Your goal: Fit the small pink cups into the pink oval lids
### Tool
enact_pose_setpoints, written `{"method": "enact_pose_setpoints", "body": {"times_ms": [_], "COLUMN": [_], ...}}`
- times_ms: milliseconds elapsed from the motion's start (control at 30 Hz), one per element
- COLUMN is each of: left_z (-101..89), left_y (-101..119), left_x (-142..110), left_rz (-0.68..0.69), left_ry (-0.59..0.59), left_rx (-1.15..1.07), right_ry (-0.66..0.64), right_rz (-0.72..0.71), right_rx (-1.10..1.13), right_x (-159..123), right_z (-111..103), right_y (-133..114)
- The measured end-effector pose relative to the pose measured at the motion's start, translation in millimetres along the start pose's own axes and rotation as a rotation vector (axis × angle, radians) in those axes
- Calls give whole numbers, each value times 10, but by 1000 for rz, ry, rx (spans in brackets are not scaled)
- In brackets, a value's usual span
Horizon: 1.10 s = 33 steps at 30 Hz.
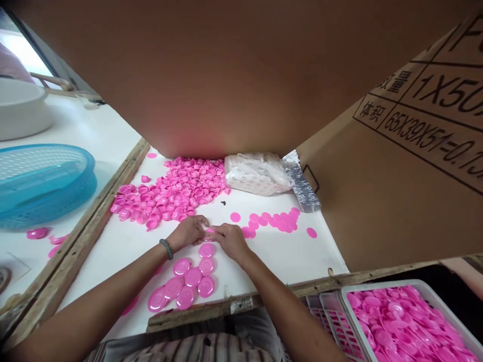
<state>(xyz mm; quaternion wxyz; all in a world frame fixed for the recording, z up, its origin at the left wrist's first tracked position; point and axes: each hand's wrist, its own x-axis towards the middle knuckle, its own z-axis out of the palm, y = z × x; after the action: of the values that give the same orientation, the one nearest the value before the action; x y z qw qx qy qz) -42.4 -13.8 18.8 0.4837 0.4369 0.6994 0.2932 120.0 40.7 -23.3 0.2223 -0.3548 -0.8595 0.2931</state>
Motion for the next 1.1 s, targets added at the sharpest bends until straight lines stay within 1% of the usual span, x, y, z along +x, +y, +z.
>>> {"method": "enact_pose_setpoints", "body": {"times_ms": [33,100,133,167,233,300,367,433,467,500,567,667,767,867,933,967,1033,1100], "left_z": [-3,-13,-20,-26,-38,-44,-43,-37,-35,-35,-48,-94,-142,-169,-164,-152,-105,-28], "left_y": [-23,-80,-109,-136,-182,-217,-241,-257,-261,-265,-269,-270,-235,-140,-58,-19,47,91], "left_x": [-58,-181,-239,-290,-364,-397,-404,-407,-410,-415,-422,-407,-363,-300,-245,-214,-145,-73], "left_rz": [45,117,147,169,189,190,200,214,222,230,239,253,226,175,178,193,238,317], "left_ry": [-17,-12,6,24,43,42,53,69,72,68,41,-27,-101,-140,-119,-84,3,83], "left_rx": [36,106,140,174,235,267,280,295,305,316,331,329,338,399,442,463,512,593], "right_ry": [31,94,94,66,1,7,25,-9,-41,-72,-101,-37,47,99,132,150,180,237], "right_rz": [18,62,74,73,38,-39,-180,-335,-385,-405,-370,-196,-44,33,101,132,169,182], "right_rx": [-50,-236,-336,-416,-497,-473,-362,-242,-210,-200,-191,-57,75,109,163,195,255,288], "right_x": [7,23,33,47,101,206,360,535,617,687,775,747,599,456,383,351,291,240], "right_z": [-58,-171,-217,-250,-268,-212,-90,71,152,225,329,346,206,-16,-148,-196,-245,-245], "right_y": [42,129,160,173,124,-25,-230,-417,-482,-519,-509,-353,-175,-33,47,79,115,111]}}
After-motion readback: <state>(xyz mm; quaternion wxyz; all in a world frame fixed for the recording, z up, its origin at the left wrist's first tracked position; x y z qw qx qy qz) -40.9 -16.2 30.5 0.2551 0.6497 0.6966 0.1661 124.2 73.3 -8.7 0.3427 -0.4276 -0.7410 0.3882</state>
